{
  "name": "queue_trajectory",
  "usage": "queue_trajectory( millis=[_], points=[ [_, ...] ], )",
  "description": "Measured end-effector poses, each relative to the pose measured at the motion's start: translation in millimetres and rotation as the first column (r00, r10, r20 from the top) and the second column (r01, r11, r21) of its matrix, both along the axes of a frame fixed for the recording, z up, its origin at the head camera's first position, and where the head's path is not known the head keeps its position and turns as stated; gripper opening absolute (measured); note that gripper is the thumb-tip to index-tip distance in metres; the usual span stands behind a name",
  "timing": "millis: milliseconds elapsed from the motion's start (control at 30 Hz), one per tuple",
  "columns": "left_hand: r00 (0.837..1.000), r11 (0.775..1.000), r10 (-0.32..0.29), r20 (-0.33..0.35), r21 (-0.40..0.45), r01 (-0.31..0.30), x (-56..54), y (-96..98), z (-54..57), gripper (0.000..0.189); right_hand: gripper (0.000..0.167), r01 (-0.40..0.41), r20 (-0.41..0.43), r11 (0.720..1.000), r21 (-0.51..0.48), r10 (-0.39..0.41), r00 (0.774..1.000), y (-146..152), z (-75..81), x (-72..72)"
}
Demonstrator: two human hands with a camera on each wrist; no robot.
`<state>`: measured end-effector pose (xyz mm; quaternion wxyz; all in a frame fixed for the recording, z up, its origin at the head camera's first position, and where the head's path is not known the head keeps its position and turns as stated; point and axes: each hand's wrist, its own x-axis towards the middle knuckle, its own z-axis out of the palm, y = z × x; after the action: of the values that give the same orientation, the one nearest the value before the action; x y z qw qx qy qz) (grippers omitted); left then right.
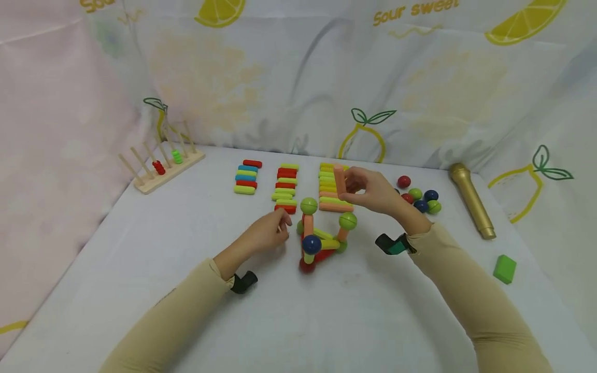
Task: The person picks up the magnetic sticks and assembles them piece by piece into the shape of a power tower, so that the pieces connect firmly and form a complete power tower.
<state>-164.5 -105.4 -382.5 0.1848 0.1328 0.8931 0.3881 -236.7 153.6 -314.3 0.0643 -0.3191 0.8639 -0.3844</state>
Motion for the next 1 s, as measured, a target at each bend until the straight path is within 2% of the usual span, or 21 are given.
queue_trajectory(
  millis=[67,133,200,267,300,367,433,500,567,633,733,800,833,900,967,1000],
  points=[
    [0.995,0.997,-0.057,0.077,0.064,0.052,9.7,4.6,-1.0,0.042,0.032,0.013,0.004,1.0,0.0,-0.013,1.0,5,-6.1,1.0],
    [0.988,0.988,-0.12,0.1,0.107,0.11,18.7,11.6,-4.7,0.057,0.032,0.023,0.017,1.0,-0.007,-0.022,1.0,10,-12.0,2.0],
    [0.99,0.985,-0.133,0.044,0.117,0.127,25.1,19.9,-8.4,0.063,0.031,0.032,0.037,0.999,-0.009,-0.031,0.999,14,-16.7,4.0],
    [0.994,0.99,-0.103,-0.044,0.094,0.107,27.1,25.3,-11.6,0.055,0.031,0.031,0.051,0.999,-0.008,-0.031,0.998,17,-21.9,5.6],
    [0.995,0.992,-0.079,-0.067,0.097,0.085,26.8,26.8,-12.2,0.046,0.031,0.032,0.058,0.999,-0.005,-0.031,0.998,18,-24.1,6.7],
    [0.996,0.994,-0.048,-0.071,0.1,0.055,24.0,26.2,-13.4,0.034,0.029,0.025,0.062,1.0,-0.003,-0.025,0.998,22,-28.8,9.1],
    [0.998,0.994,-0.046,-0.033,0.096,0.049,18.5,22.0,-13.9,0.03,0.029,0.013,0.059,1.0,-0.004,-0.012,0.998,26,-34.5,11.6],
    [0.996,0.992,-0.073,0.041,0.107,0.069,11.7,16.8,-14.3,0.032,0.027,-0.008,0.068,1.0,-0.019,0.009,0.998,31,-39.7,15.5],
    [0.992,0.987,-0.102,0.077,0.13,0.092,4.3,10.8,-14.6,0.037,0.025,-0.034,0.073,0.999,-0.037,0.037,0.997,34,-43.8,19.8],
    [0.997,0.993,-0.063,0.05,0.101,0.058,-2.3,7.1,-13.4,0.039,0.023,-0.044,0.075,0.998,-0.052,0.048,0.996,36,-46.4,25.3],
    [0.998,0.998,0.046,-0.034,0.038,-0.045,-9.0,4.8,-12.8,0.039,0.025,-0.033,0.065,0.997,-0.071,0.038,0.997,40,-48.4,33.2],
    [0.996,0.996,0.085,-0.04,0.004,-0.085,-10.4,3.3,-11.5,0.031,0.027,-0.016,0.048,0.997,-0.079,0.02,0.999,44,-48.3,37.3],
    [0.997,0.997,0.071,-0.008,0.009,-0.071,-9.6,2.2,-10.6,0.029,0.028,-0.009,0.036,0.997,-0.083,0.012,0.999,46,-47.3,39.0],
    [0.996,0.997,-0.006,0.086,0.075,0.0,-3.7,-0.9,-6.4,0.029,0.03,-0.002,0.007,0.995,-0.095,0.003,1.0,48,-43.8,41.0],
    [0.983,0.989,-0.089,0.159,0.13,0.068,5.0,-2.0,-2.1,0.04,0.031,0.005,-0.035,0.993,-0.115,-0.009,0.999,48,-36.9,43.6],
    [0.977,0.986,-0.112,0.181,0.14,0.087,9.8,-0.5,-0.7,0.048,0.032,0.004,-0.065,0.992,-0.13,-0.012,0.998,48,-33.5,44.2]
  ],
)
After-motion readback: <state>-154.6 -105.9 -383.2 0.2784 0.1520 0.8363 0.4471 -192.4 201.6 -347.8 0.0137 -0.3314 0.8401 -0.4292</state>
